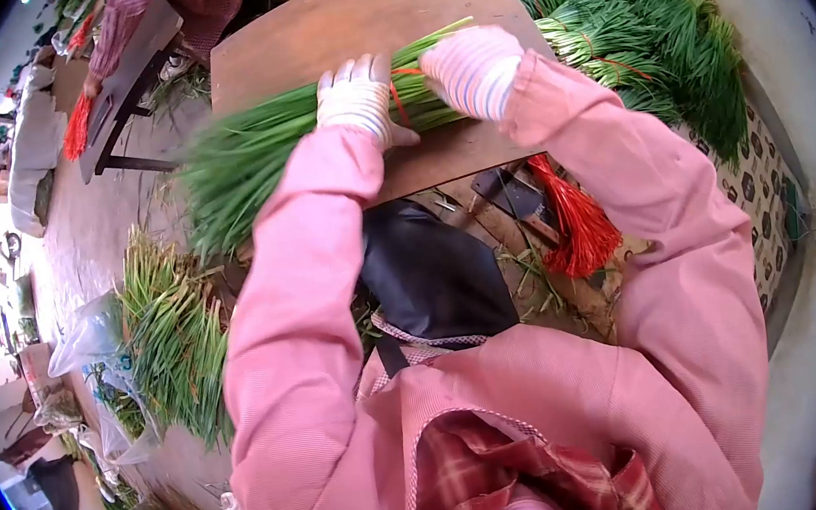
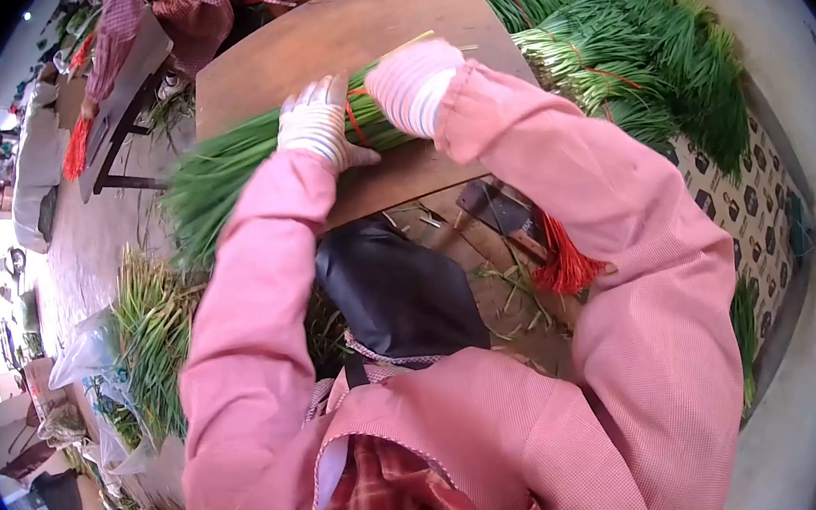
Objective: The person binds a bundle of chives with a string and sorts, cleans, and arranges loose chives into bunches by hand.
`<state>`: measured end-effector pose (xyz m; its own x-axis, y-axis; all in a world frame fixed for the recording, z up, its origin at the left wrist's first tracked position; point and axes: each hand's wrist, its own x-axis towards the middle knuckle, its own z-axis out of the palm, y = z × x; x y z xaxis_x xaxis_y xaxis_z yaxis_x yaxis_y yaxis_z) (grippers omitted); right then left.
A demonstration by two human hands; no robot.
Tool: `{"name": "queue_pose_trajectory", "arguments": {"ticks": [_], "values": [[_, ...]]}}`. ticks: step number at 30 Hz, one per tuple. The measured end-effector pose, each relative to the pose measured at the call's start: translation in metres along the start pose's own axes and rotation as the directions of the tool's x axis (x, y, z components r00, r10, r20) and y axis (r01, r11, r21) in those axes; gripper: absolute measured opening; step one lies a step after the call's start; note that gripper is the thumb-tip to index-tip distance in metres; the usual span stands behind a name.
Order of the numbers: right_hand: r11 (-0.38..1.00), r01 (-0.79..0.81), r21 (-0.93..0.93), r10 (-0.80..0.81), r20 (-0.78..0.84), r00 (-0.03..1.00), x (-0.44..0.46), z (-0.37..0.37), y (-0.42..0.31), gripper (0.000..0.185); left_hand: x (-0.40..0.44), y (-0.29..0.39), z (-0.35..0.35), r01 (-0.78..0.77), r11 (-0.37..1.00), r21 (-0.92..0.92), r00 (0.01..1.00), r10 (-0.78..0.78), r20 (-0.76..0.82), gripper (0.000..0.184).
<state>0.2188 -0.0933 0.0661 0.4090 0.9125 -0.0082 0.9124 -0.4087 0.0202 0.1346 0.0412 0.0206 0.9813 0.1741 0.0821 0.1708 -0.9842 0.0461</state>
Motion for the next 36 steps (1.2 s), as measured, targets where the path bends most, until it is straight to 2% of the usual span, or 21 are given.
{"name": "queue_pose_trajectory", "arguments": {"ticks": [3,5,9,11,12,13,14,16,17,19,21,22,24,25,27,28,29,31,33,35,36], "values": [[0.957,0.076,0.281,-0.084,0.017,0.996,-0.037,0.019,-0.01,0.013,-0.014,0.012,0.012,0.075,0.997,0.029,0.992,-0.072,-0.103,0.104],[0.814,0.175,0.554,-0.059,-0.221,0.973,-0.057,0.047,-0.022,0.014,-0.03,0.02,0.017,0.067,0.997,0.036,0.982,-0.059,-0.179,0.1],[0.693,0.303,0.654,-0.036,-0.389,0.921,-0.074,0.061,-0.031,0.015,-0.046,0.03,0.021,0.059,0.994,0.09,0.963,-0.033,-0.266,0.097],[0.332,0.568,0.753,0.175,-0.641,0.748,-0.061,0.07,-0.042,0.016,-0.043,0.027,0.02,0.044,0.992,0.117,0.96,-0.01,-0.28,0.097],[-0.407,0.3,0.863,0.25,-0.211,0.945,-0.059,0.073,-0.049,0.021,-0.037,0.027,0.005,0.069,0.991,0.118,0.992,-0.056,-0.111,0.098],[-0.617,0.134,0.776,0.18,-0.027,0.983,-0.051,0.057,-0.05,0.018,-0.031,0.029,-0.013,0.094,0.987,0.127,0.993,-0.103,0.061,0.099],[-0.399,0.254,0.881,0.303,-0.134,0.943,-0.033,0.062,-0.048,0.015,-0.024,0.028,-0.024,0.124,0.986,0.111,0.978,-0.14,0.152,0.105],[-0.841,0.21,0.498,0.29,0.088,0.953,-0.018,0.063,-0.045,0.015,-0.019,0.023,-0.004,0.073,0.983,0.166,0.997,-0.073,-0.011,0.106],[-0.84,0.219,0.496,0.3,0.088,0.95,-0.015,0.057,-0.045,0.015,-0.018,0.023,0.006,0.01,0.98,0.2,0.994,0.012,-0.105,0.103],[-0.848,0.192,0.493,0.337,0.223,0.915,-0.009,0.053,-0.047,0.017,-0.001,0.018,0.033,0.133,0.98,0.149,0.986,-0.146,0.084,0.096],[-0.751,0.114,0.65,0.41,0.325,0.852,-0.01,0.035,-0.053,0.017,0.001,0.021,0.016,0.157,0.985,0.069,0.962,-0.168,0.213,0.087],[-0.573,0.16,0.804,0.48,0.17,0.861,-0.003,0.043,-0.056,0.017,0.007,0.004,0.033,0.164,0.983,0.088,0.956,-0.18,0.233,0.086],[-0.458,0.225,0.86,0.485,0.03,0.874,-0.011,0.039,-0.059,0.016,0.013,-0.002,0.049,0.16,0.985,0.065,0.961,-0.17,0.217,0.088],[-0.547,0.237,0.803,0.455,0.048,0.889,-0.024,0.025,-0.068,0.016,0.012,0.003,0.042,0.157,0.987,0.021,0.971,-0.158,0.179,0.09],[-0.387,0.248,0.888,0.422,-0.069,0.904,-0.051,0.06,-0.082,0.016,0.006,0.02,0.008,0.186,0.981,0.056,0.962,-0.194,0.194,0.096],[-0.402,0.318,0.859,0.456,-0.113,0.883,-0.071,0.059,-0.091,0.012,0.006,0.032,-0.005,0.201,0.975,0.09,0.935,-0.218,0.279,0.099],[-0.528,0.19,0.828,0.355,0.012,0.935,-0.085,0.096,-0.095,0.012,0.008,0.038,-0.014,0.217,0.968,0.125,0.908,-0.247,0.337,0.103],[-0.396,0.2,0.896,0.437,-0.008,0.899,-0.084,0.11,-0.106,0.011,0.001,0.036,-0.012,0.16,0.982,0.097,0.95,-0.18,0.257,0.107],[-0.098,0.37,0.924,0.431,-0.296,0.853,-0.08,0.114,-0.108,0.013,0.004,0.042,-0.019,0.201,0.975,0.1,0.915,-0.223,0.335,0.099],[-0.019,0.233,0.972,0.272,-0.219,0.937,-0.097,0.104,-0.099,0.015,-0.011,0.047,-0.017,0.167,0.974,0.151,0.933,-0.205,0.296,0.09],[-0.081,0.199,0.977,0.203,-0.179,0.963,-0.115,0.106,-0.093,0.016,-0.021,0.044,-0.01,0.094,0.983,0.158,0.977,-0.122,0.177,0.087]]}}
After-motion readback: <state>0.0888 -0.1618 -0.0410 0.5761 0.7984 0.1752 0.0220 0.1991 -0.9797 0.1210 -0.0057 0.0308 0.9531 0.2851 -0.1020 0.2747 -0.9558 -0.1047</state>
